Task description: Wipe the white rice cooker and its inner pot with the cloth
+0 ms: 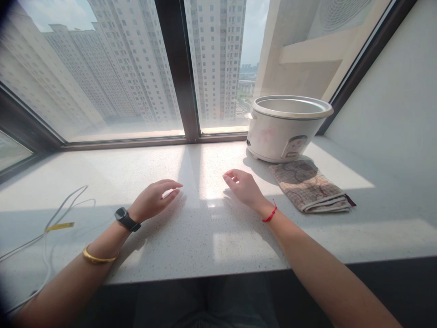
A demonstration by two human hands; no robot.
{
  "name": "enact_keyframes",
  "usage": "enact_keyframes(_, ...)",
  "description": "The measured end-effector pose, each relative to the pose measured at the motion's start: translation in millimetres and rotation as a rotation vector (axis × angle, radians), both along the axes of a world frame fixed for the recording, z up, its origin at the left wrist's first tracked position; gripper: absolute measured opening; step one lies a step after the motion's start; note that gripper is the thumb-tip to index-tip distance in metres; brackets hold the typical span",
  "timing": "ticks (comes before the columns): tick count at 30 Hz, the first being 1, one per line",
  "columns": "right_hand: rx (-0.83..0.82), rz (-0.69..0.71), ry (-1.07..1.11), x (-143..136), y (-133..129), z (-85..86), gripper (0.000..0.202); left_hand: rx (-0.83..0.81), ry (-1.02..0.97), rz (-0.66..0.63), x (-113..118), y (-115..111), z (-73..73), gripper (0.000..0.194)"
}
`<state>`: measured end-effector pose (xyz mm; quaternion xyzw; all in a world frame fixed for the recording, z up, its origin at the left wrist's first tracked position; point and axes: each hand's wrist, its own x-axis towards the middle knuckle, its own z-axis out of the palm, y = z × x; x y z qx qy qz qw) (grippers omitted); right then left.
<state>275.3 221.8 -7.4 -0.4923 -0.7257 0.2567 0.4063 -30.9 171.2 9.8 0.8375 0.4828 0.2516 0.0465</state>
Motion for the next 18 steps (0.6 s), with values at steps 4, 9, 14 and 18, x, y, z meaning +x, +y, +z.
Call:
enact_keyframes(4,-0.012,0.006,0.004,0.0,0.4,-1.4,0.027,-0.036,0.001,0.017,-0.1,-0.3,-0.7,0.025)
enact_keyframes(9,-0.03,0.007,0.004,0.1,0.7,-2.4,0.027,-0.064,-0.005,0.023,0.0,-0.6,-1.3,0.027)
enact_keyframes(14,-0.032,0.009,0.0,-0.4,0.7,-1.4,0.027,-0.054,-0.014,0.013,-0.4,-0.1,-2.7,0.026)
enact_keyframes(18,-0.04,0.009,-0.003,-0.1,1.7,-2.4,0.027,-0.055,-0.018,0.017,-0.2,0.1,-2.7,0.026)
